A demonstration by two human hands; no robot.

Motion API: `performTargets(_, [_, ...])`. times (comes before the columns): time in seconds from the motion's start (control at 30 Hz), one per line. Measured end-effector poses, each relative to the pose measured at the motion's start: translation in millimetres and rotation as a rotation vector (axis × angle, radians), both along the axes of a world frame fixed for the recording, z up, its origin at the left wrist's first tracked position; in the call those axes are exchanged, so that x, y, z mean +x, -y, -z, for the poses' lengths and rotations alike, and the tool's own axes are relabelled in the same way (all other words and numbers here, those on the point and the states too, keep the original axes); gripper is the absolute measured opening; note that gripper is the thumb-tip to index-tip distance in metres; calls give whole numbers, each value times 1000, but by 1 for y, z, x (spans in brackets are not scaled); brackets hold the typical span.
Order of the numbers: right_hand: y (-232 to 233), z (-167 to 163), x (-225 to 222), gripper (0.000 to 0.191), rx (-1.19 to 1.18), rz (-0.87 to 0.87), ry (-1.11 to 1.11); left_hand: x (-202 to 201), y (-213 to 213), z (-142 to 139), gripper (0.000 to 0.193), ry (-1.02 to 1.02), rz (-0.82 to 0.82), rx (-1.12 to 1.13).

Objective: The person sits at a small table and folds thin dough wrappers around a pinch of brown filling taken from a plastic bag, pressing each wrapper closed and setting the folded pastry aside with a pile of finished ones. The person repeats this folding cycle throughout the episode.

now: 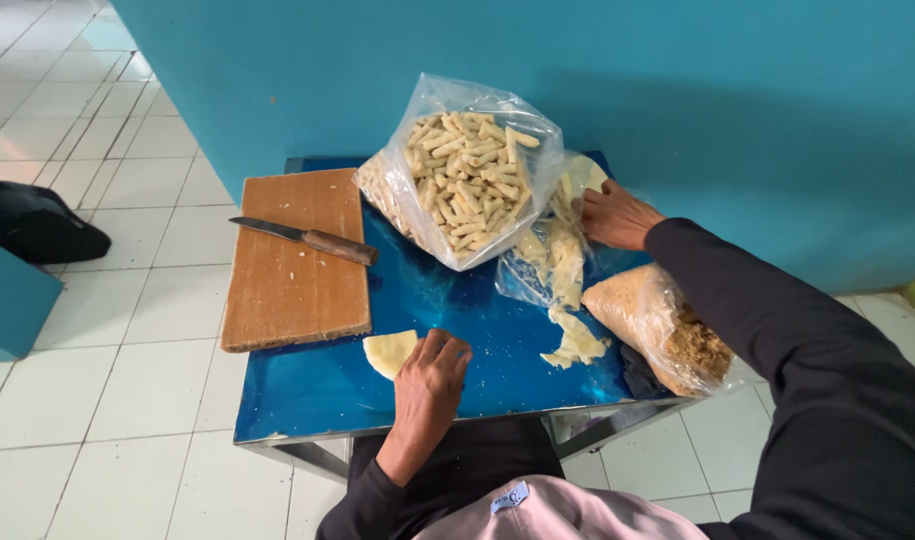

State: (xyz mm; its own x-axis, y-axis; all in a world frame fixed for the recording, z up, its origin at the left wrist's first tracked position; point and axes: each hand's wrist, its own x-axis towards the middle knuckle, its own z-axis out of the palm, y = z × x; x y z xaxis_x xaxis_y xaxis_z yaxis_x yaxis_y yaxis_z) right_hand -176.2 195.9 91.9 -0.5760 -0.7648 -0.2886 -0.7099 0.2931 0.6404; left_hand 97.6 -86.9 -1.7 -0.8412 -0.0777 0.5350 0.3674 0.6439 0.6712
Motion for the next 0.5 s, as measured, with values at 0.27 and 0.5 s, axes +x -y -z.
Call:
performTargets(0.27, [-9,13,-19,31,-262,96,260,11,7,2,4,3,13,14])
performTargets(0.5, [7,14,-19,52,-232,142,317,24,20,6,2,67,-30,11])
